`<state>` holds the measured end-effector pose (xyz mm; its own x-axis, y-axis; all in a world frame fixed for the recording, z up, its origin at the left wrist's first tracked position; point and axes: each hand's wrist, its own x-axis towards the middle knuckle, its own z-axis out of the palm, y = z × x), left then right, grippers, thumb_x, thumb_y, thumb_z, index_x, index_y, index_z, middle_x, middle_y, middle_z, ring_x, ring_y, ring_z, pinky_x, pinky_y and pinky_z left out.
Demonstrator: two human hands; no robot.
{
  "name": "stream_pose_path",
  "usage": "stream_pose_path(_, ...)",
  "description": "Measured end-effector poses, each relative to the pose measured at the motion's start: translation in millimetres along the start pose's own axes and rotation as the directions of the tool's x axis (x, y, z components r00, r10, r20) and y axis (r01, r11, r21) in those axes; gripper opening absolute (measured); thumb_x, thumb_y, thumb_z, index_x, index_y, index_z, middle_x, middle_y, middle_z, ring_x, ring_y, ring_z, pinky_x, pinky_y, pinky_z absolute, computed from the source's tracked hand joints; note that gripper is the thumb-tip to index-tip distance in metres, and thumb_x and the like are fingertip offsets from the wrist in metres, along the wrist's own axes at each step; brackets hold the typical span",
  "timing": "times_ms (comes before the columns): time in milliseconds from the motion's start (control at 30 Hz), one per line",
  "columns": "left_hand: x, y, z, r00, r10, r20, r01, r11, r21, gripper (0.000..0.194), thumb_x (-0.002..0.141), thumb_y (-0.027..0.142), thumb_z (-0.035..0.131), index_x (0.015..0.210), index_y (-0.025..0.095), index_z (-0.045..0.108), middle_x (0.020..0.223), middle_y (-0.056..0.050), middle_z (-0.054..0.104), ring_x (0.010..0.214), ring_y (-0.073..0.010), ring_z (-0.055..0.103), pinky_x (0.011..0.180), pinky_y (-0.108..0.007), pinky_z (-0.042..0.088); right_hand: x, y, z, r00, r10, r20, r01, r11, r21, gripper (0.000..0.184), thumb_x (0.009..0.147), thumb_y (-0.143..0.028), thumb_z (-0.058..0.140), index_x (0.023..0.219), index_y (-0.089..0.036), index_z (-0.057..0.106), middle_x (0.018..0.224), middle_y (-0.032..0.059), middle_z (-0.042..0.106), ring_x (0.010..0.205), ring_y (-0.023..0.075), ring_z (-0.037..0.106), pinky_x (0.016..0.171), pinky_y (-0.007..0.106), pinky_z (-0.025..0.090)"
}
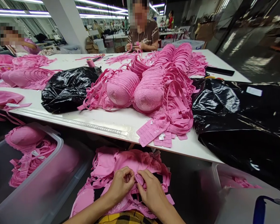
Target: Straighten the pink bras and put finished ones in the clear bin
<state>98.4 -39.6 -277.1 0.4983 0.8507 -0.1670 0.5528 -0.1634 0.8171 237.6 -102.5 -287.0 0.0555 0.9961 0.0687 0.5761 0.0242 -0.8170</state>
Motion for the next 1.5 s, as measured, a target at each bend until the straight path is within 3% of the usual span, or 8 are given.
stream_pose_path(167, -2, 0, 2.1, 1.000, 0.016, -0.023, -0.014, 0.998, 0.068, 0.014, 0.065, 0.006, 0.045, 0.056, 0.016, 0.049, 0.058, 0.001, 0.048, 0.054, -0.0113, 0.044, 0.053, -0.022, 0.031, 2, 4, 8, 0.995, 0.100, 0.006, -0.100, 0.989, 0.107, 0.011, 0.083, -0.019, 0.047, 0.086, -0.019, 0.058, 0.073, 0.0034, 0.065, 0.063, 0.0176, 0.063, 0.054, 0.025, 0.050)
stream_pose_path(367, 0, -5, 2.8, 0.997, 0.038, -0.064, -0.031, 0.994, 0.103, 0.012, 0.067, 0.010, 0.046, 0.057, 0.016, 0.050, 0.060, 0.001, 0.051, 0.058, -0.0126, 0.046, 0.056, -0.023, 0.032, 14, 8, 34, 0.982, 0.026, -0.187, -0.006, 0.994, 0.107, 0.024, 0.076, -0.009, 0.046, 0.095, -0.018, 0.058, 0.080, 0.0050, 0.064, 0.071, 0.0183, 0.063, 0.064, 0.027, 0.053)
stream_pose_path(667, -3, 2, -6.9, 0.995, -0.092, -0.029, 0.086, 0.982, -0.168, 0.012, 0.071, 0.013, 0.052, 0.061, 0.015, 0.056, 0.059, 0.001, 0.053, 0.055, -0.0118, 0.047, 0.054, -0.023, 0.036, 16, 3, 11, 0.983, -0.033, -0.181, 0.050, 0.995, 0.088, 0.025, 0.079, -0.011, 0.044, 0.095, -0.018, 0.062, 0.087, 0.0083, 0.064, 0.079, 0.0202, 0.063, 0.069, 0.031, 0.054)
stream_pose_path(733, -8, 3, -16.9, 0.965, -0.259, 0.038, 0.251, 0.876, -0.411, 0.010, 0.074, 0.017, 0.056, 0.064, 0.014, 0.057, 0.059, 0.001, 0.055, 0.056, -0.0118, 0.052, 0.055, -0.023, 0.041, 12, 5, 4, 0.984, 0.024, -0.179, 0.003, 0.989, 0.150, 0.019, 0.083, -0.017, 0.046, 0.094, -0.018, 0.063, 0.090, 0.0085, 0.065, 0.079, 0.0197, 0.064, 0.066, 0.028, 0.055)
stream_pose_path(900, -21, 9, -43.2, 0.742, -0.627, 0.240, 0.455, 0.207, -0.866, 0.012, 0.074, 0.003, 0.061, 0.072, 0.012, 0.055, 0.071, -0.003, 0.064, 0.068, -0.0133, 0.065, 0.081, -0.031, 0.052, 7, 11, 1, 0.976, 0.143, -0.164, -0.085, 0.944, 0.319, 0.021, 0.085, -0.032, 0.052, 0.093, -0.018, 0.064, 0.092, 0.0094, 0.066, 0.079, 0.0203, 0.065, 0.064, 0.026, 0.056)
stream_pose_path(1100, -35, 21, -50.2, 0.656, -0.715, 0.240, 0.398, 0.058, -0.916, 0.019, 0.071, -0.007, 0.062, 0.076, 0.011, 0.057, 0.075, -0.007, 0.067, 0.071, -0.0148, 0.067, 0.080, -0.028, 0.053, -3, 10, -6, 0.947, 0.313, -0.069, -0.240, 0.836, 0.494, 0.032, 0.081, -0.045, 0.058, 0.093, -0.016, 0.062, 0.087, 0.0072, 0.065, 0.059, 0.0158, 0.063, 0.057, 0.026, 0.056)
stream_pose_path(1333, -29, 26, -15.3, 0.751, -0.495, 0.437, 0.461, -0.080, -0.884, 0.017, 0.073, 0.026, 0.070, 0.074, 0.011, 0.063, 0.077, -0.010, 0.070, 0.080, -0.0201, 0.068, 0.082, -0.030, 0.052, 2, 0, -11, 0.940, 0.339, -0.031, -0.251, 0.753, 0.609, 0.032, 0.074, -0.045, 0.066, 0.089, -0.017, 0.063, 0.082, 0.0065, 0.064, 0.062, 0.0176, 0.063, 0.059, 0.028, 0.056)
stream_pose_path(1500, -11, 26, 8.9, 0.867, -0.394, 0.304, 0.358, 0.071, -0.931, 0.014, 0.059, 0.014, 0.070, 0.069, 0.016, 0.061, 0.075, -0.006, 0.071, 0.086, -0.0241, 0.066, 0.078, -0.035, 0.051, 1, 0, -10, 0.955, 0.295, 0.038, -0.268, 0.794, 0.545, 0.033, 0.076, -0.044, 0.063, 0.092, -0.016, 0.062, 0.082, 0.0057, 0.063, 0.054, 0.0144, 0.060, 0.052, 0.025, 0.053)
